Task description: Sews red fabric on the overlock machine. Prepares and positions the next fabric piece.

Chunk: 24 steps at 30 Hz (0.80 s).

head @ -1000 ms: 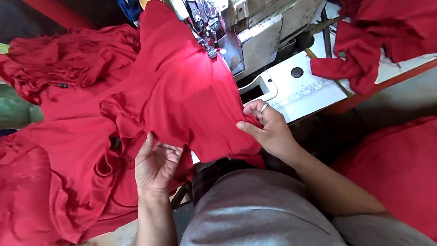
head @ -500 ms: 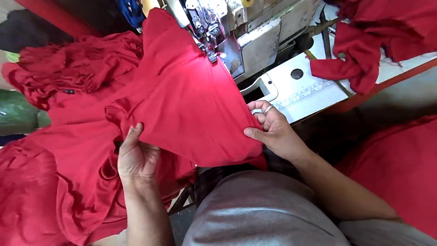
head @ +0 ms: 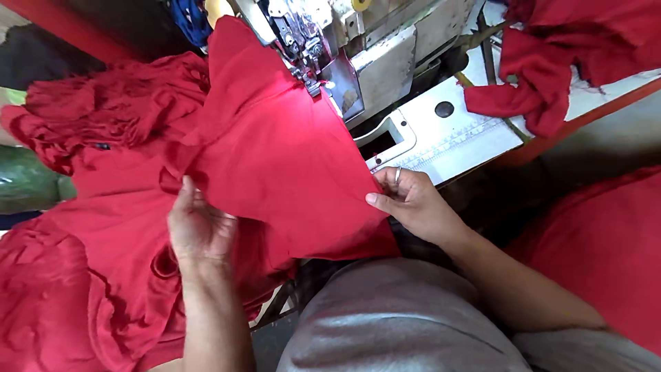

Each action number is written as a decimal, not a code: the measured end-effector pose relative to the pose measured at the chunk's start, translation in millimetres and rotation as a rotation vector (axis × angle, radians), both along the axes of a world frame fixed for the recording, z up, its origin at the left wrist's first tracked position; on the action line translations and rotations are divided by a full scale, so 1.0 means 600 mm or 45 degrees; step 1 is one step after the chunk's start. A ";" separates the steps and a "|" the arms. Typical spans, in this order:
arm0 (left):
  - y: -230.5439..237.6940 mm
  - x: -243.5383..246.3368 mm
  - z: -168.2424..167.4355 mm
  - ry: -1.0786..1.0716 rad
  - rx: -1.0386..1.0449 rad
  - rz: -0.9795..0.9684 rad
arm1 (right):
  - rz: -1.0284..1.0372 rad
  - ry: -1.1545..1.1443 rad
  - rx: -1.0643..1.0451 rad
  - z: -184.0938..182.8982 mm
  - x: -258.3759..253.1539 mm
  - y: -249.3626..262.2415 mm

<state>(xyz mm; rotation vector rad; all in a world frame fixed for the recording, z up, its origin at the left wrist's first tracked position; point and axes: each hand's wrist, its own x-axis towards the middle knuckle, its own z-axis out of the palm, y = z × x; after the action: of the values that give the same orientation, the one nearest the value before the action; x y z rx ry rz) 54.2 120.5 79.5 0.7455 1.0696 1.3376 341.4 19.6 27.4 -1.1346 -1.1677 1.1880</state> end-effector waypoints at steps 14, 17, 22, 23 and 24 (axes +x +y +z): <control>0.026 -0.027 -0.008 0.312 0.197 0.127 | -0.069 0.173 -0.070 -0.014 -0.001 -0.032; 0.032 -0.031 -0.010 0.318 0.221 0.106 | -0.062 0.191 -0.010 -0.019 -0.005 -0.032; 0.050 -0.046 0.004 0.354 0.270 0.023 | -0.031 0.199 0.083 -0.029 -0.011 -0.024; 0.053 -0.045 0.007 0.353 0.262 0.030 | -0.026 0.197 0.108 -0.030 -0.013 -0.023; 0.056 -0.043 0.010 0.358 0.247 0.048 | -0.022 0.203 0.135 -0.031 -0.015 -0.021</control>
<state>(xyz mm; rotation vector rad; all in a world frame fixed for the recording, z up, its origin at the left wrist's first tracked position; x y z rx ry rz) 28.5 153.9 85.7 1.0870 1.1887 1.4105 332.5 6.9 8.9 -0.9509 -1.0836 1.1671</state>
